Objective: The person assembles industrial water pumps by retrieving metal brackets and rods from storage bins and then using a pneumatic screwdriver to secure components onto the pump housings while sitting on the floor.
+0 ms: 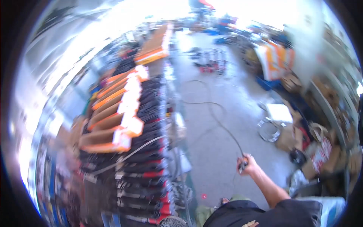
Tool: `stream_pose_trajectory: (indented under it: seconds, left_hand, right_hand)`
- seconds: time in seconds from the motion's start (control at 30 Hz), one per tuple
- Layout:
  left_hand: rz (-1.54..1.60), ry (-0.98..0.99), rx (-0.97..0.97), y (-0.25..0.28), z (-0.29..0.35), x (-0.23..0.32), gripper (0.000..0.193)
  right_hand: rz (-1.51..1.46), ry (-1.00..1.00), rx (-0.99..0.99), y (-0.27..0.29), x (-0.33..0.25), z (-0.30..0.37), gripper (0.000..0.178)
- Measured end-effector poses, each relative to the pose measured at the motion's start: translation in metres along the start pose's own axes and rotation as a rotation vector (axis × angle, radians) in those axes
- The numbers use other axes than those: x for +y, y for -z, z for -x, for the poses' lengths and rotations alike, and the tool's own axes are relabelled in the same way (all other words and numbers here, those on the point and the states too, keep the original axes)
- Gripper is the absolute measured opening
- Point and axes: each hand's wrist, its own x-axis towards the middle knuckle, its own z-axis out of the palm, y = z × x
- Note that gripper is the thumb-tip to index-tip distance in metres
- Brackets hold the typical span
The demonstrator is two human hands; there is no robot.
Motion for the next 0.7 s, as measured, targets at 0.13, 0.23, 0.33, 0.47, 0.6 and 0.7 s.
stream_pose_trajectory:
  seconds: [0.13, 0.23, 0.33, 0.47, 0.6, 0.7]
  left_hand:
    - [-0.069, -0.094, -0.223, -0.137, -0.054, 0.068, 0.05]
    - [-0.065, -0.148, -0.409, -0.251, -0.102, 0.114, 0.047]
    - [-0.03, -0.232, -0.624, -0.359, -0.164, 0.16, 0.044]
    - [-0.237, -0.26, -0.788, -0.52, -0.175, 0.29, 0.051]
    - [-0.245, -0.307, -1.001, -0.683, -0.15, 0.419, 0.035]
    - [-0.254, -0.346, -1.036, -0.788, -0.14, 0.493, 0.034]
  right_hand:
    - [-0.001, 0.557, -0.216, -0.122, -0.135, 0.098, 0.023]
    - [0.323, 1.51, -0.155, -0.171, -0.185, 0.206, 0.04]
    - [0.075, 2.053, -0.425, -0.182, -0.228, 0.27, 0.049]
    - [0.31, 2.428, -0.419, -0.144, -0.217, 0.318, 0.048]
    - [-0.235, 2.724, 0.439, -0.107, -0.213, 0.31, 0.037]
    - [-0.441, 2.729, 0.986, -0.121, -0.216, 0.291, 0.033]
